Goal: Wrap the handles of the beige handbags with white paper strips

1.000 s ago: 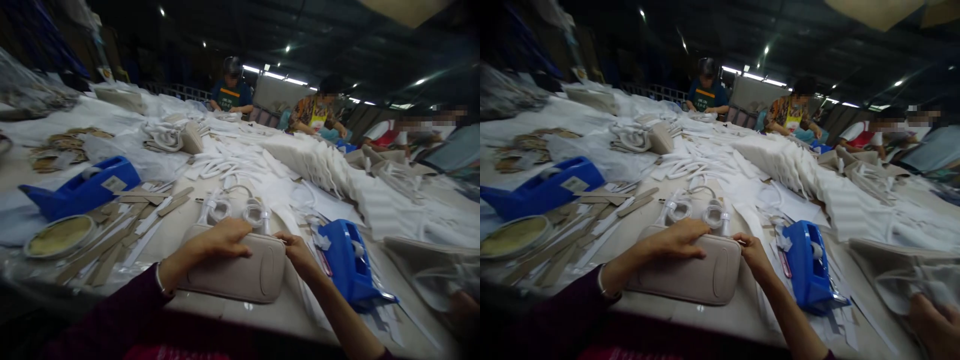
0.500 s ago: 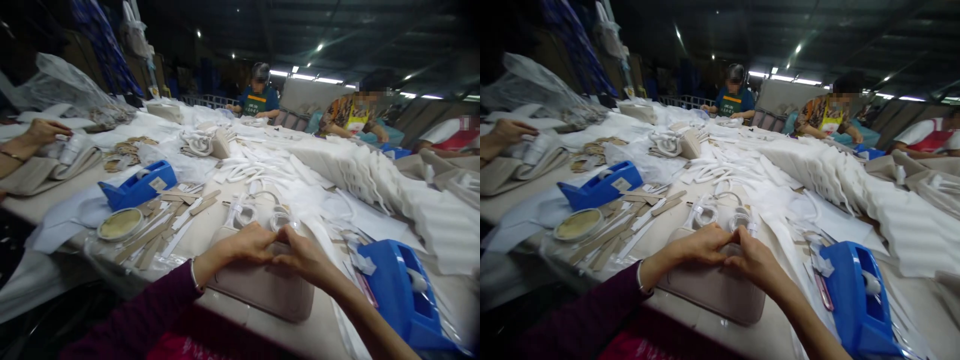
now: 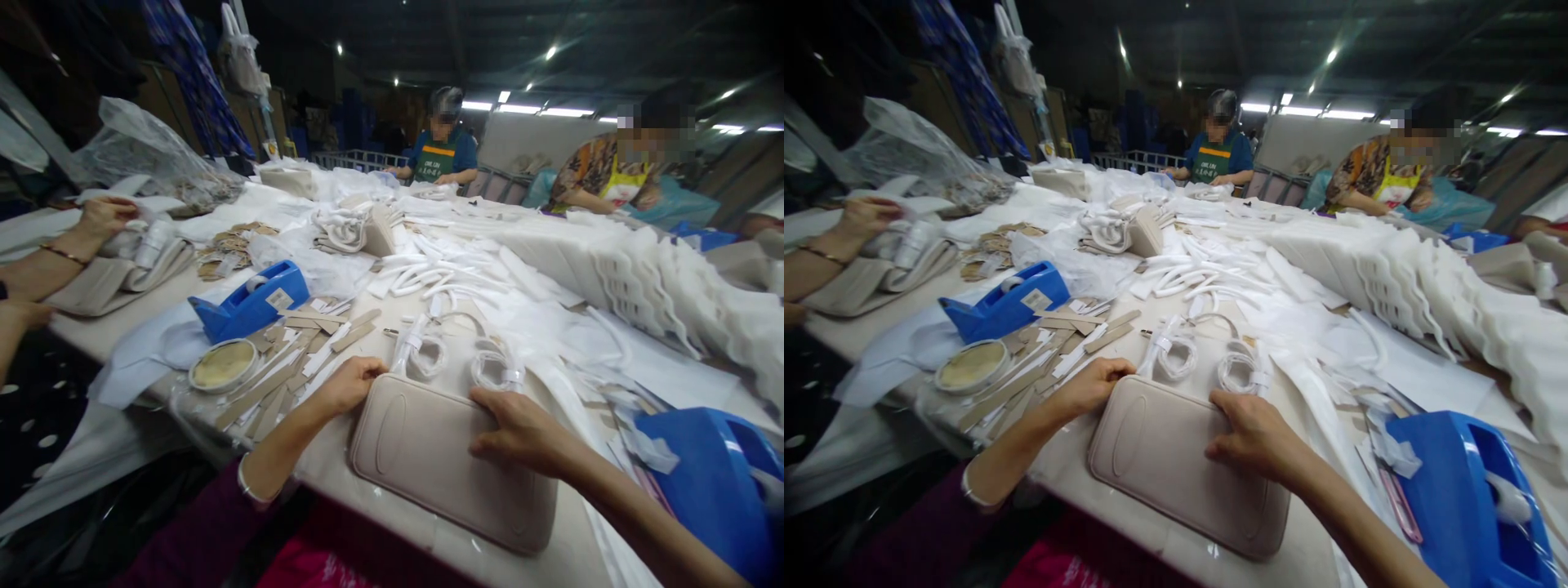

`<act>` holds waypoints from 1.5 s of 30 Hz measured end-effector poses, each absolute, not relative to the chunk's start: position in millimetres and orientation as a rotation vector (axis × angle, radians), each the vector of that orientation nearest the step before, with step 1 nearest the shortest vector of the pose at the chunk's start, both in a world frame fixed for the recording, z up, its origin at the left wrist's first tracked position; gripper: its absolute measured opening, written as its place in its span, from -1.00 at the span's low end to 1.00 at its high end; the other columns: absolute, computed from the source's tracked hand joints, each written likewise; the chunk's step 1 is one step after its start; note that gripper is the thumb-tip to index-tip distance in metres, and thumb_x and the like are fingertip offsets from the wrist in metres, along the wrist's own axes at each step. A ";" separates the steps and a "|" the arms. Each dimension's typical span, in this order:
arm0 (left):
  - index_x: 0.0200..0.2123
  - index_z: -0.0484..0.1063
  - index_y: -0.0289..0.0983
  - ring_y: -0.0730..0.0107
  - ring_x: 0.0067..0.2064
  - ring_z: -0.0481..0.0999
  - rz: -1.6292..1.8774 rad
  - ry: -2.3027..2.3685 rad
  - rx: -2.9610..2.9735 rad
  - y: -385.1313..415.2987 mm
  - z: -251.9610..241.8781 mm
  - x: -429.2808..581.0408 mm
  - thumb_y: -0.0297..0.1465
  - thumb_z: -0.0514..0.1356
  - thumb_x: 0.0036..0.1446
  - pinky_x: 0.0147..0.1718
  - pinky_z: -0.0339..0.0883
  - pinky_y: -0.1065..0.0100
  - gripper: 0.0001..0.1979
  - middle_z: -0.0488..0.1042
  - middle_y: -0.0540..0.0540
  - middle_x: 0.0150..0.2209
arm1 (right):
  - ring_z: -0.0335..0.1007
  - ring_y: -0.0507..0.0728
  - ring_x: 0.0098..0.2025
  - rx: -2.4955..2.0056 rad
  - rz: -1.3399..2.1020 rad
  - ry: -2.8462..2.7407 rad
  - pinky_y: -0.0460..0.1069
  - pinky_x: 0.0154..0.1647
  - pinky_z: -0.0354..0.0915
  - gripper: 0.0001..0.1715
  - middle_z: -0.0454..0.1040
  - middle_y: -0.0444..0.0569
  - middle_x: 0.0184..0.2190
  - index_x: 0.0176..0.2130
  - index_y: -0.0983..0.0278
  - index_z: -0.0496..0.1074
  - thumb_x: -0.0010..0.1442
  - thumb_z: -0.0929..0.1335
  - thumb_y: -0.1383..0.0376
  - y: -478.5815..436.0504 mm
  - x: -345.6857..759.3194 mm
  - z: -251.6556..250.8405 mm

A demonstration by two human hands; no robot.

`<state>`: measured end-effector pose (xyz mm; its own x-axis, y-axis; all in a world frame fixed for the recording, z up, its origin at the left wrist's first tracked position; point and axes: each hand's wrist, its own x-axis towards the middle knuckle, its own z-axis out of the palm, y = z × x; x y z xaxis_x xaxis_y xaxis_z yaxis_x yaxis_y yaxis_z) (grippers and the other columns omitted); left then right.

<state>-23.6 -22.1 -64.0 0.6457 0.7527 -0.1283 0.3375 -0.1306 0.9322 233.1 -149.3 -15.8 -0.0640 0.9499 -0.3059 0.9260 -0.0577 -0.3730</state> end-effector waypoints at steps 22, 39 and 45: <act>-0.43 0.50 -0.41 0.50 -0.47 0.34 0.112 0.604 1.626 -4.9 -71.2 -16.4 -0.31 0.29 -0.10 -0.44 0.22 0.48 -0.76 0.45 0.01 -0.51 | 0.34 0.11 -0.30 -2.041 0.882 -2.040 -0.09 -0.41 0.03 -0.68 0.41 -0.14 -0.38 -0.41 0.23 0.29 -0.20 0.45 0.26 -151.5 231.3 -4.3; -0.15 0.42 -0.31 0.36 -0.26 0.44 0.396 1.233 2.471 -14.9 3.1 12.2 -0.63 -0.05 0.04 -0.21 0.29 0.39 -0.63 0.49 -0.09 -0.30 | 0.42 0.27 -0.08 -1.936 0.770 -2.074 0.01 -0.16 0.22 -0.17 0.52 -0.03 -0.16 0.11 0.00 0.32 -0.18 0.48 0.29 -145.5 236.2 -26.3; -0.11 0.47 -0.37 0.27 -0.02 0.46 0.131 1.079 2.697 -15.7 6.4 145.0 -0.65 -0.03 0.05 -0.01 0.30 0.35 -0.60 0.50 -0.23 -0.09 | 0.47 0.22 -0.20 -1.876 0.822 -2.075 -0.03 -0.23 0.26 -0.13 0.55 -0.07 -0.27 0.14 0.04 0.33 -0.20 0.48 0.31 -143.0 235.6 -25.5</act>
<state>145.0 -15.7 6.4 0.7246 0.6891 -0.0037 0.6683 -0.7014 0.2478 235.6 -143.0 -25.5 -0.1570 0.9674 -0.1986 0.8411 0.0256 -0.5403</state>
